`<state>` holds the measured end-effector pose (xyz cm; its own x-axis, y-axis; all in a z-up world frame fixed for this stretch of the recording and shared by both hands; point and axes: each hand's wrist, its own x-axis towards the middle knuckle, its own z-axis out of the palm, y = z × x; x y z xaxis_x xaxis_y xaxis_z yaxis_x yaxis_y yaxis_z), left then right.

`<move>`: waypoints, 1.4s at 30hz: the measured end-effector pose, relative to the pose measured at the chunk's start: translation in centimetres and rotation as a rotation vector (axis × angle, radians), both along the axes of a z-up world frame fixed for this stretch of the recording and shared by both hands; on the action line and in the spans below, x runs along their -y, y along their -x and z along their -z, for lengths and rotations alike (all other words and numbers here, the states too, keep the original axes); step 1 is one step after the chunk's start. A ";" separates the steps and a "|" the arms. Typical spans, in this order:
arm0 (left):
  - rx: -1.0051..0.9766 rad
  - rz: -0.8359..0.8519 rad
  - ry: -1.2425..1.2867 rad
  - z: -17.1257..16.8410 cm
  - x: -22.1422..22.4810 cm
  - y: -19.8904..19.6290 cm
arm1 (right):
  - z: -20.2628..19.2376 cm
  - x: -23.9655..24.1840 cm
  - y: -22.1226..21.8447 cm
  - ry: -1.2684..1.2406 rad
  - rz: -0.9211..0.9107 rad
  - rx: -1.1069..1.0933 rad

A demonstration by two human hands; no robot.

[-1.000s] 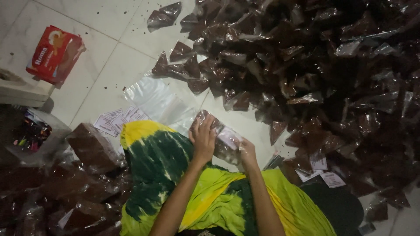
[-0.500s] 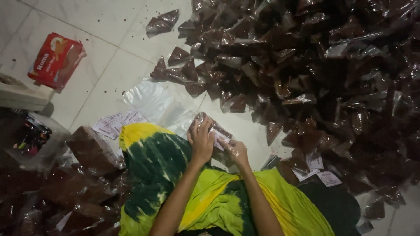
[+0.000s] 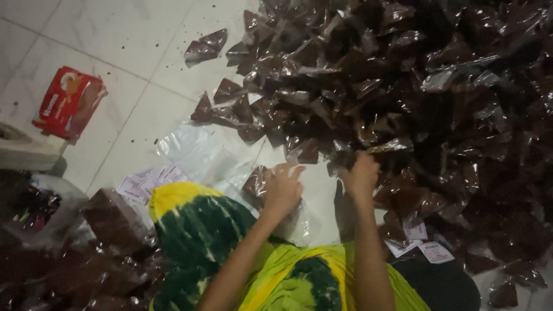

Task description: Packaging small triangular snack bags into larger clear plastic bags, adding a label, and stapling them shut.

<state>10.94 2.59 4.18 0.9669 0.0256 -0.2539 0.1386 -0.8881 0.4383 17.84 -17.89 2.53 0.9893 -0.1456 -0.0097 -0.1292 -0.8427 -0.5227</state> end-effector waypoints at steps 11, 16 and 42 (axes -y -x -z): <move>0.325 0.143 -0.209 5.5 4.9 -4.3 | 0.0 3.9 6.0 -1.412 0.439 -0.333; -0.004 -0.061 0.330 5.8 2.7 -1.8 | -8.4 1.3 9.4 -1.574 0.425 -0.344; -0.234 -0.452 1.398 -11.0 3.1 10.6 | -15.0 0.2 18.4 -0.470 -0.210 0.649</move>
